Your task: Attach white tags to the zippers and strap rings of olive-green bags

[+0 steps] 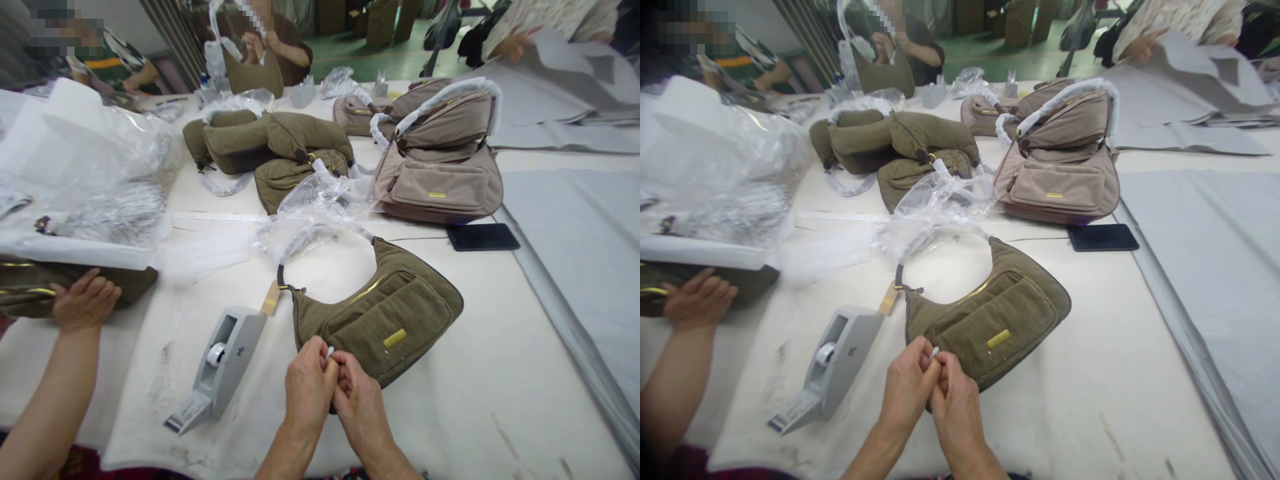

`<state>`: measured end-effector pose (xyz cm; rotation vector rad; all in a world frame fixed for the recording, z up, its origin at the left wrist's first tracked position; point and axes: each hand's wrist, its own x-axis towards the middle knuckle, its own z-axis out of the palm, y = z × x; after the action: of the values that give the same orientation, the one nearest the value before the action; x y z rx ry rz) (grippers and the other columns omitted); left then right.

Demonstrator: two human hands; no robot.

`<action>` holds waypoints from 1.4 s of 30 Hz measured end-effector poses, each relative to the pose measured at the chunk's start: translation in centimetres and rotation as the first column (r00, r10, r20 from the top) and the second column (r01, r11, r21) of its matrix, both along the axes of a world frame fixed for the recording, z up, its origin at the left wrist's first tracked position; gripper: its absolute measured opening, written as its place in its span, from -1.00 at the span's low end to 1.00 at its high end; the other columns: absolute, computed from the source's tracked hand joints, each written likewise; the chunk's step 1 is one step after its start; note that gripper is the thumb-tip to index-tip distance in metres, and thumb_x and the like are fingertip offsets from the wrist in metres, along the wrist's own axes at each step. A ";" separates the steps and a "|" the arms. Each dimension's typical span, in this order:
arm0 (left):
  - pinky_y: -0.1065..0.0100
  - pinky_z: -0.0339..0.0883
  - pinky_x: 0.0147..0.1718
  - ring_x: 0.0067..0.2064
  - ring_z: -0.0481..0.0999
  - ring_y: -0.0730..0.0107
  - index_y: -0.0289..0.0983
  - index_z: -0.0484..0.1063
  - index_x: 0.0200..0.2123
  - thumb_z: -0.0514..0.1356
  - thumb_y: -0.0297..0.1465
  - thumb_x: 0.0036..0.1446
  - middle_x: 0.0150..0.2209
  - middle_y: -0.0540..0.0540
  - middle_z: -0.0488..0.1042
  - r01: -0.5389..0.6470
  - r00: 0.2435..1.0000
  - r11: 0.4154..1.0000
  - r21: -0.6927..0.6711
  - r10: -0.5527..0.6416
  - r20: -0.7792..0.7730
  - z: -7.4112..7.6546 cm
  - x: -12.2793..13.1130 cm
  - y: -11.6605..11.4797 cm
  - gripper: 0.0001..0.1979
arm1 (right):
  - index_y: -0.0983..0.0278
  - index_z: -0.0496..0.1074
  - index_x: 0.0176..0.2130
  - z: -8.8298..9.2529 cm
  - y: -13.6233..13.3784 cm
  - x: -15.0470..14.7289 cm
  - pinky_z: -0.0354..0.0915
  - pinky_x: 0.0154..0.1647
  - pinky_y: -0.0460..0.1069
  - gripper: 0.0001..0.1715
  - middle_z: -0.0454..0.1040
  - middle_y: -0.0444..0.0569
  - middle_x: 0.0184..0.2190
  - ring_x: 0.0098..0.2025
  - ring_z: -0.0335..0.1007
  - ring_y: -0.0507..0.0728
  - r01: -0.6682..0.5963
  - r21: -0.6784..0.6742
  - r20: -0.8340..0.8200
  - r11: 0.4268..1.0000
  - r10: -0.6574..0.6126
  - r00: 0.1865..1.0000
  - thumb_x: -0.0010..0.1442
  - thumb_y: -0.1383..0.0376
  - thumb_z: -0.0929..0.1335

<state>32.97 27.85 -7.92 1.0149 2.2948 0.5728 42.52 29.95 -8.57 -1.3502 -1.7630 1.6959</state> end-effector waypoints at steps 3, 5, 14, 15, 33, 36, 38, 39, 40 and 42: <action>0.45 0.06 -0.46 -0.48 0.28 0.44 -0.22 0.16 -0.53 0.02 -0.54 -0.05 -0.55 0.06 0.24 0.007 1.000 1.000 0.009 -0.007 -0.009 0.0 0.0 0.0 -0.88 | 0.24 0.31 -0.16 -0.2 -0.1 0.0 0.33 -0.37 -0.10 -0.77 0.53 -0.09 -0.39 -0.39 0.48 0.07 0.006 -0.013 -0.039 1.000 -0.006 0.999 0.12 0.35 0.24; 0.44 0.07 -0.44 -0.45 0.30 0.44 -0.23 0.20 -0.52 0.01 -0.56 -0.04 -0.50 0.04 0.28 0.045 0.999 0.999 -0.002 -0.045 -0.023 0.3 0.0 0.0 -0.87 | 0.24 0.27 -0.12 -0.4 -0.1 0.0 0.33 -0.39 -0.11 -0.72 0.53 -0.11 -0.40 -0.40 0.48 0.07 0.020 -0.022 -0.057 1.000 -0.022 0.998 0.12 0.36 0.24; 0.36 0.15 -0.36 -0.35 0.39 0.32 -0.27 0.42 -0.41 -0.02 -0.53 0.05 -0.41 -0.09 0.36 0.231 0.969 0.966 -0.111 -0.239 -0.058 2.9 0.1 0.3 -0.77 | 0.22 0.21 -0.09 -0.2 -0.2 0.0 0.29 -0.41 -0.10 -0.69 0.52 -0.15 -0.44 -0.41 0.47 0.09 0.049 0.086 0.024 0.995 -0.052 0.998 0.12 0.30 0.26; 0.35 0.16 -0.35 -0.36 0.39 0.32 -0.27 0.43 -0.42 -0.04 -0.54 0.04 -0.42 -0.10 0.36 0.230 0.972 0.968 -0.099 -0.234 -0.025 3.0 -0.1 0.3 -0.75 | 0.22 0.20 -0.08 -0.2 -0.2 0.0 0.29 -0.42 -0.10 -0.67 0.52 -0.15 -0.46 -0.43 0.47 0.08 0.048 0.068 0.021 0.997 -0.049 0.999 0.11 0.29 0.27; 0.54 0.20 -0.72 -0.60 0.38 0.49 -0.35 0.39 -0.41 0.18 -0.14 -0.08 -0.57 0.00 0.38 -0.425 0.536 0.898 -0.116 0.353 0.767 0.1 -0.5 -1.1 -0.65 | 0.24 0.31 -0.22 1.8 2.6 0.9 0.37 -0.42 -0.06 -0.85 0.46 -0.09 -0.50 -0.46 0.43 0.06 -0.262 0.084 0.033 0.961 0.260 0.965 0.24 0.25 0.21; 0.56 0.14 -0.77 -0.58 0.42 0.45 -0.33 0.40 -0.39 0.14 -0.17 -0.03 -0.55 0.00 0.38 -0.414 0.625 0.908 -0.071 0.340 0.702 -0.3 -0.9 -1.0 -0.70 | 0.26 0.40 -0.16 3.1 6.8 0.2 0.26 -0.02 0.17 -0.77 0.43 0.14 -0.10 -0.05 0.36 0.22 -0.579 0.507 0.288 0.639 0.507 0.812 0.22 0.35 0.21; 0.56 0.13 -0.76 -0.60 0.40 0.48 -0.31 0.38 -0.44 0.12 -0.23 -0.01 -0.57 0.03 0.35 -0.398 0.682 0.917 -0.024 0.313 0.661 -0.4 -1.1 -0.9 -0.76 | 0.26 0.41 -0.12 3.4 9.3 -0.9 -0.05 0.15 0.37 -0.74 0.24 0.18 0.13 0.19 0.09 0.31 -0.734 0.567 0.408 0.375 0.646 0.645 0.17 0.40 0.25; 0.57 0.13 -0.75 -0.61 0.38 0.50 -0.30 0.37 -0.47 0.11 -0.26 0.00 -0.60 0.04 0.33 -0.390 0.708 0.921 0.000 0.300 0.639 -0.4 -1.1 -0.9 -0.79 | 0.25 0.42 -0.13 3.4 10.3 -1.5 -0.17 0.17 0.41 -0.74 0.18 0.15 0.17 0.24 -0.02 0.32 -0.791 0.543 0.441 0.281 0.706 0.554 0.16 0.40 0.27; 0.57 0.13 -0.74 -0.62 0.36 0.51 -0.30 0.36 -0.50 0.10 -0.29 0.00 -0.62 0.05 0.31 -0.384 0.732 0.923 0.020 0.291 0.616 -0.4 -1.1 -0.9 -0.81 | 0.24 0.43 -0.14 3.2 11.0 -2.0 -0.23 0.17 0.42 -0.76 0.17 0.12 0.19 0.26 -0.06 0.31 -0.834 0.506 0.453 0.219 0.756 0.473 0.16 0.38 0.29; 0.56 0.15 -0.70 -0.62 0.34 0.52 -0.29 0.34 -0.53 0.10 -0.31 0.01 -0.65 0.06 0.30 -0.381 0.770 0.924 0.043 0.291 0.568 -0.4 -1.0 -1.0 -0.82 | 0.22 0.46 -0.21 2.6 11.9 -2.9 -0.23 0.18 0.40 -0.83 0.24 0.07 0.15 0.25 -0.02 0.28 -0.881 0.435 0.427 0.186 0.818 0.384 0.16 0.35 0.32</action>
<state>31.99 26.86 -8.33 0.4018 1.9184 1.0582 39.65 41.85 -5.97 0.0111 -3.1045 1.1032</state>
